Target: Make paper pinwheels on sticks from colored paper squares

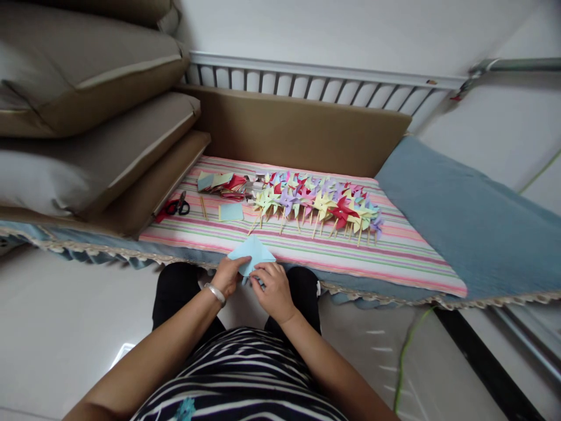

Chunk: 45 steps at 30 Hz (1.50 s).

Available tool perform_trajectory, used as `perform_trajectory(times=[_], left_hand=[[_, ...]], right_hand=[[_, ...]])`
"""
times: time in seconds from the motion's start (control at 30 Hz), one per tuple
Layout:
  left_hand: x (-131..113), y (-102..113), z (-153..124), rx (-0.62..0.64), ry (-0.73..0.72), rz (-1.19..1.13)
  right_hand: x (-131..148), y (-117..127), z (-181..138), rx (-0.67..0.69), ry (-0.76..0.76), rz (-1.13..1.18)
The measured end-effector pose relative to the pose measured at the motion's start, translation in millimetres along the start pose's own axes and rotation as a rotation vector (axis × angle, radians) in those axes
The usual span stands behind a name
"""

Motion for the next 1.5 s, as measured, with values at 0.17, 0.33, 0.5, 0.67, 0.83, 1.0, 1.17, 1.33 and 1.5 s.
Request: perform_trajectory(times=[0.17,0.33,0.5,0.67,0.83,1.0,1.17,1.33,1.5], left_hand=[[0,-2,-5,0.007,-0.015,0.027],[2,-1,-5,0.045,-0.012,0.034],[5,1,-4,0.07,-0.008,0.037],[4,-1,-5,0.084,-0.004,0.044],[1,-3,-10,0.112,-0.015,0.041],[-1,-5,-13,0.153,-0.08,0.14],[-7,0,-5,0.086,-0.098,0.346],[-16,-2,1,0.142,0.008,0.442],[-22,-11,-1,0.204,0.038,0.527]], right_hand=[[-6,-2,6,0.014,-0.156,0.169],[-18,-14,10,0.068,-0.374,0.401],[-26,-26,10,0.125,-0.548,0.521],[-28,-26,13,0.124,-0.625,0.56],[-28,-24,15,0.118,-0.649,0.558],[-27,-28,15,0.102,-0.641,0.547],[-31,-25,17,0.113,-0.635,0.514],[-49,-14,24,0.117,-0.732,0.681],[-47,-22,23,0.346,-0.841,1.091]])
Point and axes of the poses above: each hand's wrist, its own z-axis towards the middle knuckle, its own y-axis out of the back of the hand, x = y × z, the point moved 3 cm from there along z, towards the middle knuckle, and after that the axes turned 14 degrees about -z, right-handed, at the moved point
